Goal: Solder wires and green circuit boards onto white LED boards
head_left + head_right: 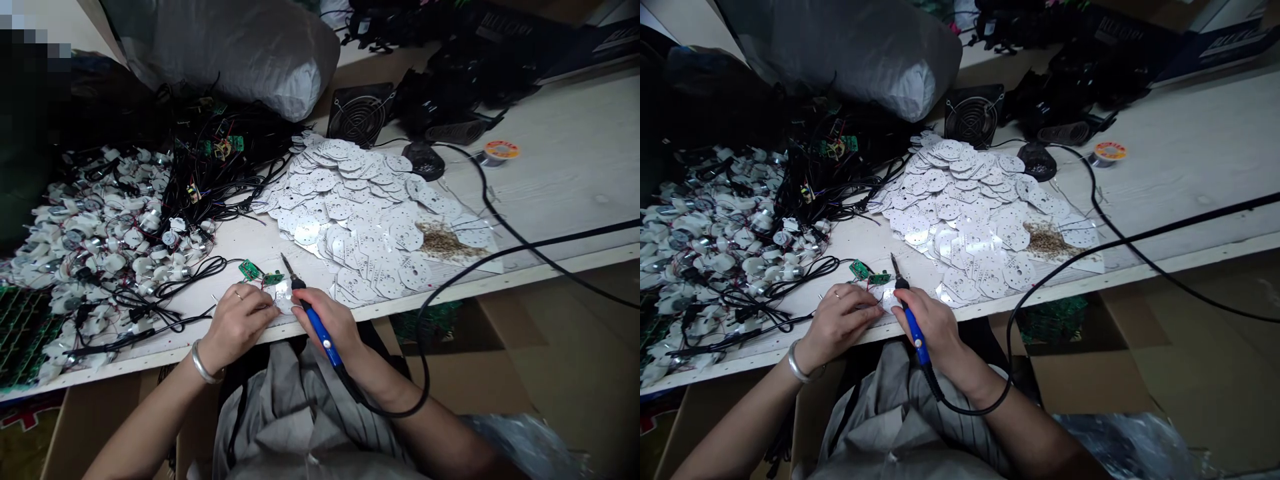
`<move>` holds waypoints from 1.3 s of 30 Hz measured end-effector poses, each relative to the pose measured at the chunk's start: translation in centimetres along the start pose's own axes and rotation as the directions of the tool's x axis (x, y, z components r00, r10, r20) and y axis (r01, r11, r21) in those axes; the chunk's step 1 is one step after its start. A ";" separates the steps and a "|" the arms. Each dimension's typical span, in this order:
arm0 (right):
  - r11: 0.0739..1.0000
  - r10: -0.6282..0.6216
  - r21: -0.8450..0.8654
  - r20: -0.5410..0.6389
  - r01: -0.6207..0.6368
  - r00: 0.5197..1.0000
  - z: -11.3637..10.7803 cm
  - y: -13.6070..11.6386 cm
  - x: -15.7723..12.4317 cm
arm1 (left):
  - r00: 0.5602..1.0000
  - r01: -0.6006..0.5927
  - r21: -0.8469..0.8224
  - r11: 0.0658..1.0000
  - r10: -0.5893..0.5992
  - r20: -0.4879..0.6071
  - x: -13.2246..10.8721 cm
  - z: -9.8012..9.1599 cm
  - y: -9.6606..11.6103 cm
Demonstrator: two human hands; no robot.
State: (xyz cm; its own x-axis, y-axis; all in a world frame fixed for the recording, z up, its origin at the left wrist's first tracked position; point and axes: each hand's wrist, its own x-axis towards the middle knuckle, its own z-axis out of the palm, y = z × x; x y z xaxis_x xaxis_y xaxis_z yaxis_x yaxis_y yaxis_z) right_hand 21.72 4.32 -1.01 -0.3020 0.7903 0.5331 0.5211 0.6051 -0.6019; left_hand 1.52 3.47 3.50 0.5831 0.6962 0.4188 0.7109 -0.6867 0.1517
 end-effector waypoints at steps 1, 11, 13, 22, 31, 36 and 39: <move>1.000 0.000 0.001 0.003 0.000 1.000 0.0 0.0 0.0 | 1.000 -0.012 0.026 1.000 0.011 0.009 0.1 0.1 0.1; 1.000 0.021 0.023 0.006 -0.021 1.000 0.1 0.0 0.0 | 0.991 0.113 0.329 0.937 -0.132 0.036 2.1 1.1 -0.4; 0.998 0.056 0.041 0.018 -0.057 0.998 0.2 0.0 0.0 | 0.984 0.149 0.354 0.923 -0.174 0.040 2.4 1.5 -0.3; 0.969 0.166 0.189 -0.021 -0.159 0.986 0.2 -0.1 0.3 | 0.964 0.121 0.329 0.937 -0.190 0.188 2.0 0.7 -0.3; 0.993 0.071 0.094 -0.017 -0.069 0.997 1.1 -0.3 1.1 | 0.943 0.265 0.100 0.959 -0.280 0.179 1.1 -0.1 -0.1; 0.995 0.070 0.077 -0.009 -0.069 0.997 1.1 -0.1 1.1 | 0.942 0.329 -0.052 0.943 -0.324 0.082 1.4 0.5 0.1; 0.982 0.121 0.144 -0.004 -0.119 0.993 1.2 0.0 1.0 | 0.950 0.301 -0.029 0.953 -0.297 0.092 1.3 1.0 -0.1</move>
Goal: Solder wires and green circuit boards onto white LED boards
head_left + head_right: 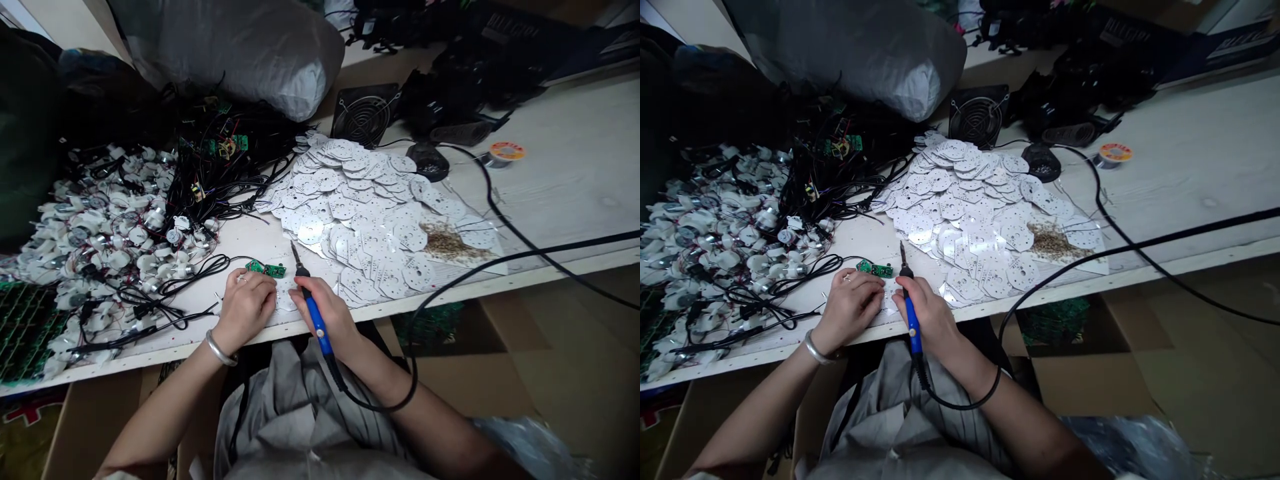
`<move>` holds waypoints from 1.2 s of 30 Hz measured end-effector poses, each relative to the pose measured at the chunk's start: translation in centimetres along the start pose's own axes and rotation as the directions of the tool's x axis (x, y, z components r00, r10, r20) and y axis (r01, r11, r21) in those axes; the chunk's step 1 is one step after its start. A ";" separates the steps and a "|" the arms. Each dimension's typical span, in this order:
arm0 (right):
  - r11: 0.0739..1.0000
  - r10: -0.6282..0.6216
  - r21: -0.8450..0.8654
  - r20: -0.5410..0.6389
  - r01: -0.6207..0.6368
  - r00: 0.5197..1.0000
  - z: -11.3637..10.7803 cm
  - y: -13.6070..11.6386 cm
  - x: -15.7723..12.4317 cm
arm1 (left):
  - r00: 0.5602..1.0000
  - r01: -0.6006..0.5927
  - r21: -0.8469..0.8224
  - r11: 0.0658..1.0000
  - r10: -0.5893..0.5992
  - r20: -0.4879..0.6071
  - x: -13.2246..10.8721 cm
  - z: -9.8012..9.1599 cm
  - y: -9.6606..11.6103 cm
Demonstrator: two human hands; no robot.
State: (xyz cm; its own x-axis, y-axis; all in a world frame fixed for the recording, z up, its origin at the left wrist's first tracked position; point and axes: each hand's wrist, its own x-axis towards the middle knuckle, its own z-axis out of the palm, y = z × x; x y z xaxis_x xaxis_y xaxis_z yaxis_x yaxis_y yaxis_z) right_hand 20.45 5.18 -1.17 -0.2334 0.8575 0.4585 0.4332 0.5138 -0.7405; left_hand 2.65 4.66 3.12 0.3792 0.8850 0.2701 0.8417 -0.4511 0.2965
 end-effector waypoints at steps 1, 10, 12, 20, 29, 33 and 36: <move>0.999 0.019 0.044 -0.007 -0.019 1.000 0.0 0.0 -0.1 | 1.000 -0.005 0.007 1.000 0.005 0.001 -0.1 0.1 -0.1; 0.948 -0.058 0.286 -0.288 0.143 0.956 -3.1 0.2 -2.6 | 0.998 -0.028 0.050 0.998 0.031 -0.063 -0.6 0.7 -0.3; 0.953 -0.099 0.245 -0.299 0.176 0.949 -3.9 -0.1 -2.8 | 0.996 -0.039 0.059 0.998 0.043 -0.073 -0.6 0.7 -0.3; 0.983 0.156 0.109 -0.110 -0.145 0.982 -3.9 -2.3 -2.4 | 0.993 -0.065 0.105 0.992 0.075 -0.095 -0.6 0.9 -0.1; 0.978 0.195 0.099 -0.085 -0.186 0.977 -3.5 -2.8 -1.7 | 0.989 -0.080 0.141 0.987 0.096 -0.111 -0.5 0.9 0.0; 0.976 0.189 0.123 -0.086 -0.177 0.978 -3.5 -3.0 -1.5 | 0.990 -0.077 0.143 0.987 0.093 -0.105 -0.5 0.9 0.0; 0.971 0.214 0.135 -0.109 -0.199 0.971 -3.0 -2.9 -1.7 | 0.991 -0.074 0.142 0.987 0.089 -0.102 -0.5 1.0 0.0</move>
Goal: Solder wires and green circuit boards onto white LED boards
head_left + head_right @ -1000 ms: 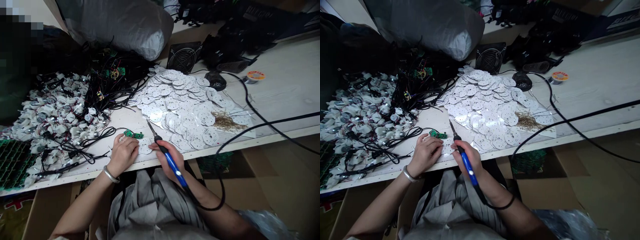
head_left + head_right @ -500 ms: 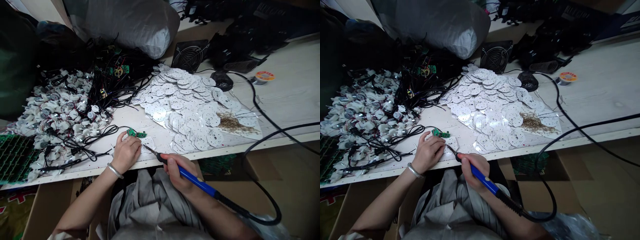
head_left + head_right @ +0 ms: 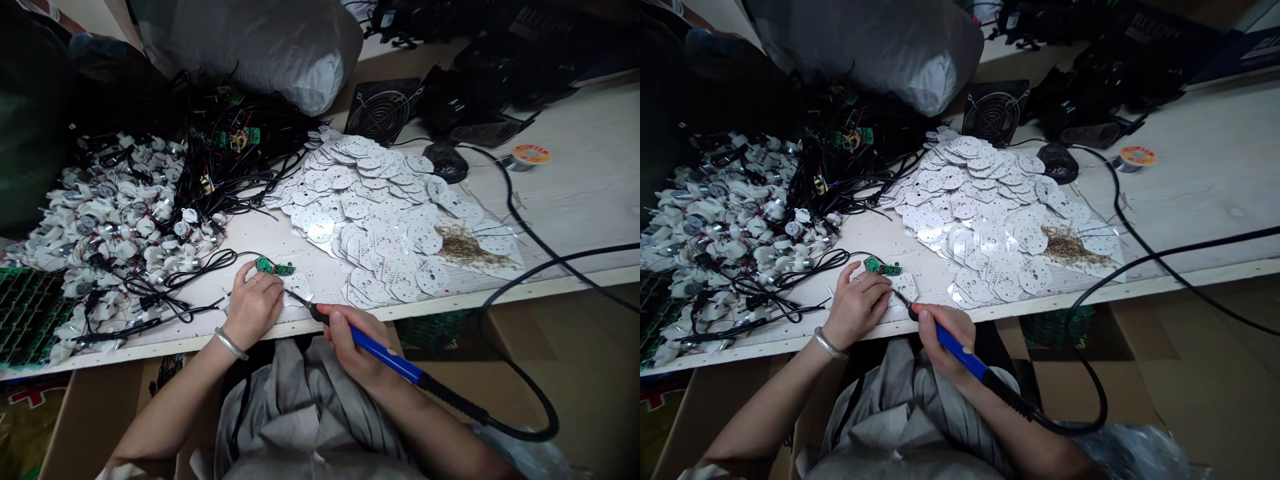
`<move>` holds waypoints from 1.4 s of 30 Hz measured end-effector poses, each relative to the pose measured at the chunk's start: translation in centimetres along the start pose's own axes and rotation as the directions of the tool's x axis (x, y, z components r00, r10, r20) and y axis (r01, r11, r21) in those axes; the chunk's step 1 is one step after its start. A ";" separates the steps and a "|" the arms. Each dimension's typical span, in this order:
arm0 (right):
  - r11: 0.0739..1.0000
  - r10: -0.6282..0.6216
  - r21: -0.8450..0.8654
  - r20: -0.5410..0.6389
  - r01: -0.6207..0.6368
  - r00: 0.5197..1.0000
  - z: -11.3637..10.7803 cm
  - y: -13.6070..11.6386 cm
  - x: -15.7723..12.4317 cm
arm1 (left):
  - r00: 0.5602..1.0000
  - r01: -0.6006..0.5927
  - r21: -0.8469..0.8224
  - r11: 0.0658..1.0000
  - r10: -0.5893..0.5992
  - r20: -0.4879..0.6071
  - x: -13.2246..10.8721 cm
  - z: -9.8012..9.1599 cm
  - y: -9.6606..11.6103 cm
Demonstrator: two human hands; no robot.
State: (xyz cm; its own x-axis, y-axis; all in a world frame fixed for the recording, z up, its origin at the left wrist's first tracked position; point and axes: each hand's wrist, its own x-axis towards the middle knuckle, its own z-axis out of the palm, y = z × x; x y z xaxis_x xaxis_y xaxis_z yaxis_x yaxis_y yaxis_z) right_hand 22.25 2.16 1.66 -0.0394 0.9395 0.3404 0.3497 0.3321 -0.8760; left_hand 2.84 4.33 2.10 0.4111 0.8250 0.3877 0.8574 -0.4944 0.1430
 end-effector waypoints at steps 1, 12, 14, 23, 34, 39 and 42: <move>1.000 0.004 -0.002 -0.019 -0.004 1.000 0.1 0.1 -0.1 | 1.000 0.002 0.001 1.000 -0.002 0.001 0.0 0.0 0.0; 0.997 -0.015 -0.070 0.034 0.017 0.999 -0.1 -0.2 0.1 | 1.000 0.002 0.018 1.000 -0.002 0.005 0.0 -0.1 0.0; 0.996 -0.039 -0.082 0.031 0.041 0.999 -0.2 -0.3 0.1 | 1.000 -0.001 0.023 1.000 0.000 0.014 0.0 0.0 0.0; 0.991 -0.100 0.064 -0.192 0.114 0.976 -0.1 1.3 -0.9 | 0.999 -0.011 0.024 1.000 0.011 0.030 0.2 -0.3 0.1; 0.928 -0.364 0.013 -0.181 0.373 0.914 1.4 3.2 0.7 | 0.998 0.017 0.022 1.000 -0.018 0.054 0.1 -0.2 0.2; 0.921 -0.387 -0.095 -0.153 0.377 0.909 1.3 3.2 0.9 | 0.996 0.018 0.063 0.998 -0.023 0.081 0.4 -0.6 0.5; 0.933 -0.356 -0.104 -0.142 0.343 0.924 1.2 3.1 0.9 | 0.995 0.002 0.109 0.994 -0.013 0.097 0.5 -0.8 0.7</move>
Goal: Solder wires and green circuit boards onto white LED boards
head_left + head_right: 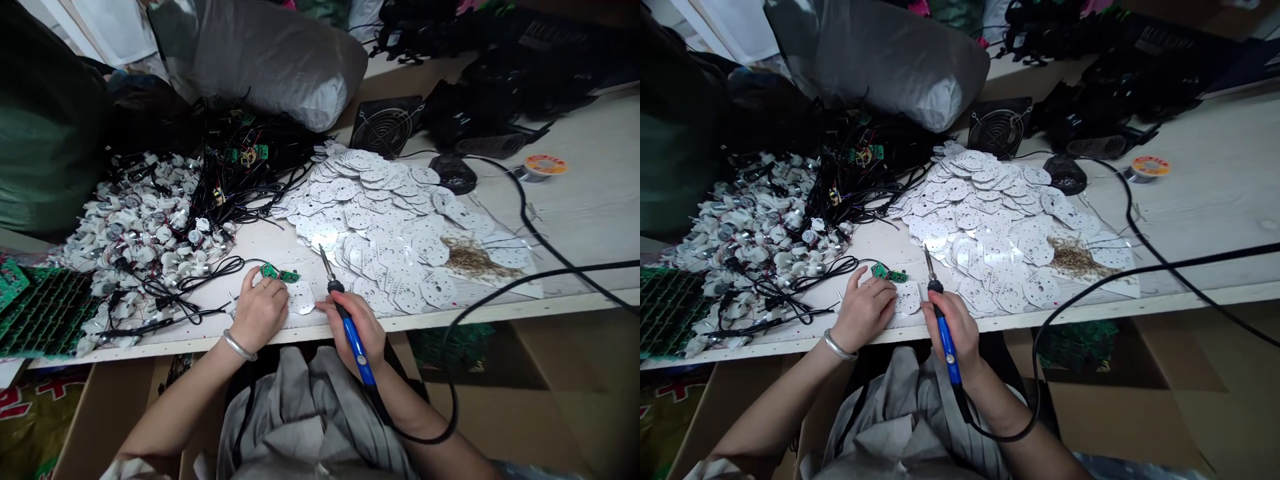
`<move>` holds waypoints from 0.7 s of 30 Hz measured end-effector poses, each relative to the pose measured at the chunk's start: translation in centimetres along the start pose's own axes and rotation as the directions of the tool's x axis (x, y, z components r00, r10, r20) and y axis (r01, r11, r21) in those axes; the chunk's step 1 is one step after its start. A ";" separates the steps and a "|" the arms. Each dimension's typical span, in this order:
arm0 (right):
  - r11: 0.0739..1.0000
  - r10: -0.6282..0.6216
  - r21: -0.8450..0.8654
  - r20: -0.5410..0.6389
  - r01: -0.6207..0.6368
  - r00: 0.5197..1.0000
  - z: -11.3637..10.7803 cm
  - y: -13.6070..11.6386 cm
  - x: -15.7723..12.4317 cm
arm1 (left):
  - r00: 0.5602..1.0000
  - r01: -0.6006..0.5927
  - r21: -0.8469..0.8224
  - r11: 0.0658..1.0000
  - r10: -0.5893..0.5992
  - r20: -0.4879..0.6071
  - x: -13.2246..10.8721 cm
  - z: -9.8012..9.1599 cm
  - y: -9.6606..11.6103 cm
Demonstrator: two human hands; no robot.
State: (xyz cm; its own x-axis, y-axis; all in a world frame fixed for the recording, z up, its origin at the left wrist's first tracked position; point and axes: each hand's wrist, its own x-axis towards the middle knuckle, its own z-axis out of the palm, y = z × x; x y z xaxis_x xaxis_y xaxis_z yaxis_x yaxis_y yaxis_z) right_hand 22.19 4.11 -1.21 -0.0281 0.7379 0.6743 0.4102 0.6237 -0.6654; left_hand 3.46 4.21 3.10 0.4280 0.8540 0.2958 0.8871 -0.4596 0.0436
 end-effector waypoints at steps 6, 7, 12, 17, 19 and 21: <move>1.000 -0.021 0.017 0.017 0.021 1.000 -0.1 0.3 0.1 | 0.998 -0.016 0.113 0.994 0.009 0.061 0.1 0.0 0.4; 0.999 -0.028 0.030 0.016 0.028 0.999 -0.1 0.4 0.1 | 0.997 -0.023 0.132 0.991 0.014 0.072 0.1 -0.1 0.5; 0.995 0.005 0.100 -0.013 -0.004 1.000 0.0 0.6 -0.2 | 0.997 -0.074 0.109 0.991 0.070 0.041 0.1 -1.8 0.6; 0.988 0.065 0.144 -0.067 -0.055 0.996 0.1 0.8 -0.5 | 0.982 0.170 0.138 0.976 -0.179 0.052 0.9 -4.2 -3.7; 0.987 0.055 0.151 -0.063 -0.045 0.996 0.0 0.9 -0.5 | 0.899 0.362 0.311 0.879 -0.417 0.133 1.5 -5.0 -6.3; 0.987 0.048 0.158 -0.059 -0.038 0.997 0.0 0.9 -0.5 | 0.812 0.450 0.446 0.773 -0.562 0.155 2.0 -5.6 -8.6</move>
State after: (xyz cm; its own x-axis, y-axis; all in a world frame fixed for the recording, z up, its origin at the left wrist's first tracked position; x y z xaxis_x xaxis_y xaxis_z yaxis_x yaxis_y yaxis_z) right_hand 22.57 4.30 -2.12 0.0451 0.7503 0.6595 0.2621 0.6282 -0.7326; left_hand -4.26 8.47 8.67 -0.1244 0.9899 0.0682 0.9561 0.1380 -0.2587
